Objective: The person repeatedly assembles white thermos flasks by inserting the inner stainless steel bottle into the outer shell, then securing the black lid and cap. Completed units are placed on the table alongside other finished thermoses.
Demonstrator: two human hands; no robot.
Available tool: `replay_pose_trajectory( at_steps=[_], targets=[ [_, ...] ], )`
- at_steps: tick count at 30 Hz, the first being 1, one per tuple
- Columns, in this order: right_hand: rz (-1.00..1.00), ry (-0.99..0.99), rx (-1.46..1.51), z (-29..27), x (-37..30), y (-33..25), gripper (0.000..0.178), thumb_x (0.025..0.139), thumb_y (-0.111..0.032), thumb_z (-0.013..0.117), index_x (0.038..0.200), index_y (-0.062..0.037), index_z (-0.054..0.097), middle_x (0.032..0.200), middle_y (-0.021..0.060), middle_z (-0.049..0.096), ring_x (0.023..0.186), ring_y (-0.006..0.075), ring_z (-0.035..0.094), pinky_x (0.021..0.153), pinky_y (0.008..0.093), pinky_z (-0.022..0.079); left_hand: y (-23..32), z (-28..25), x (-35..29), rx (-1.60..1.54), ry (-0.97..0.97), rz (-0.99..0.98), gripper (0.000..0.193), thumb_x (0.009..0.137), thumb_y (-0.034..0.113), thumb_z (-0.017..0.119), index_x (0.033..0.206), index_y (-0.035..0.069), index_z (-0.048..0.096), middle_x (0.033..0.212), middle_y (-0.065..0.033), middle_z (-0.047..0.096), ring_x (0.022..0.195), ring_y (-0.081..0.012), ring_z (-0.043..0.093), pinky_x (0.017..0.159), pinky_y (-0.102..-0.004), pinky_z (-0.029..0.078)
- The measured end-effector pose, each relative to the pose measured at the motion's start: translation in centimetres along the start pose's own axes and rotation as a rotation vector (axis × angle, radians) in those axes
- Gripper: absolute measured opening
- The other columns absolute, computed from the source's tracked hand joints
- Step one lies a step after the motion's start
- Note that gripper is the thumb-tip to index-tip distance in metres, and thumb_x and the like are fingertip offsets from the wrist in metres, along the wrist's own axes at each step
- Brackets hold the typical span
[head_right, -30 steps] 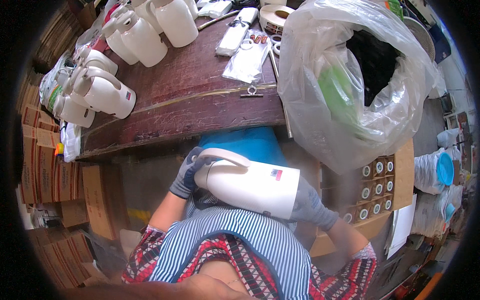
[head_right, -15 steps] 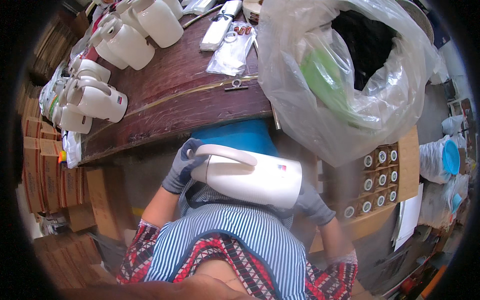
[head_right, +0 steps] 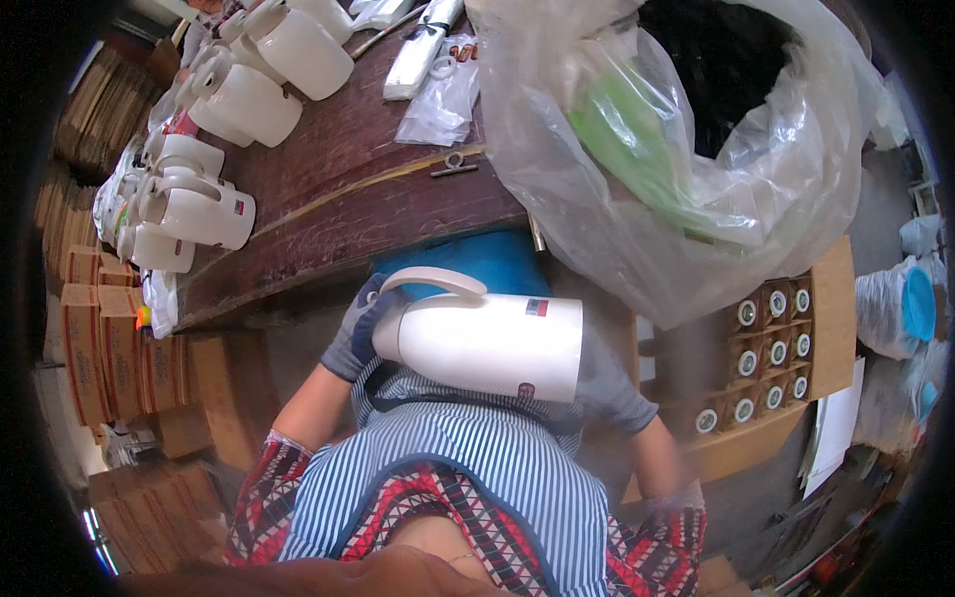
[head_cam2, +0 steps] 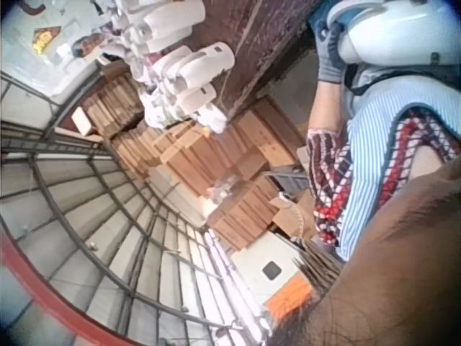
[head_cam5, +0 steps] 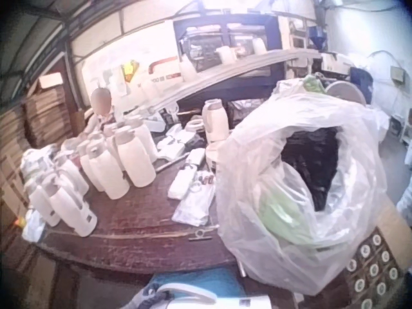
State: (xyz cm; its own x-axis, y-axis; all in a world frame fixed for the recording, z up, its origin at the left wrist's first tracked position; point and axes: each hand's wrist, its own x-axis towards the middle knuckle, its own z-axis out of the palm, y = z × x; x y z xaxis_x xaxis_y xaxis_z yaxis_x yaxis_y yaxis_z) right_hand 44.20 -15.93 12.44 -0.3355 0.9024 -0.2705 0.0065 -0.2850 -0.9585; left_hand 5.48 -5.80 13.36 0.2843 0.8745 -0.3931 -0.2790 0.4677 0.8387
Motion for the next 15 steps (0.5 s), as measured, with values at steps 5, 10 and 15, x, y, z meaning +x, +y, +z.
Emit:
replay_pose_trajectory(
  at_steps=[5, 10, 15],
  targets=[
    [-0.037, -0.007, -0.296, -0.6, 0.2, -0.2, 0.096, 0.074, -0.038, 0.092, 0.152, -0.0053, 0.045, 0.151, 0.0171, 0.051, 0.14, 0.033, 0.048, 0.12, 0.0472, 0.037, 1.8, 1.1, 0.4, 0.223, -0.027, 0.007, 0.035, 0.091, 0.025, 0.079, 0.116, 0.007, 0.063, 0.105, -0.0048, 0.068, 0.096, -0.0144, 0.064, 0.091, -0.0307, 0.053],
    [-0.099, 0.032, -0.313, -0.6, -0.3, 3.4, 0.094, 0.077, -0.039, 0.09, 0.152, -0.0056, 0.045, 0.151, 0.017, 0.051, 0.14, 0.0331, 0.049, 0.119, 0.0467, 0.039, 3.0, 2.3, 0.3, 0.357, -0.032, 0.056, 0.031, 0.089, 0.025, 0.08, 0.11, 0.007, 0.066, 0.099, -0.0013, 0.064, 0.094, -0.0123, 0.06, 0.089, -0.0291, 0.049],
    [-0.036, 0.071, -0.073, -0.5, -0.8, 3.6, 0.093, 0.077, -0.036, 0.09, 0.152, -0.0055, 0.045, 0.152, 0.017, 0.05, 0.14, 0.0318, 0.049, 0.119, 0.0455, 0.038, 4.0, 3.1, 0.8, 0.504, -0.043, 0.051, 0.03, 0.088, 0.022, 0.078, 0.111, 0.007, 0.066, 0.099, -0.0006, 0.062, 0.095, -0.011, 0.057, 0.089, -0.028, 0.047]
  ],
)
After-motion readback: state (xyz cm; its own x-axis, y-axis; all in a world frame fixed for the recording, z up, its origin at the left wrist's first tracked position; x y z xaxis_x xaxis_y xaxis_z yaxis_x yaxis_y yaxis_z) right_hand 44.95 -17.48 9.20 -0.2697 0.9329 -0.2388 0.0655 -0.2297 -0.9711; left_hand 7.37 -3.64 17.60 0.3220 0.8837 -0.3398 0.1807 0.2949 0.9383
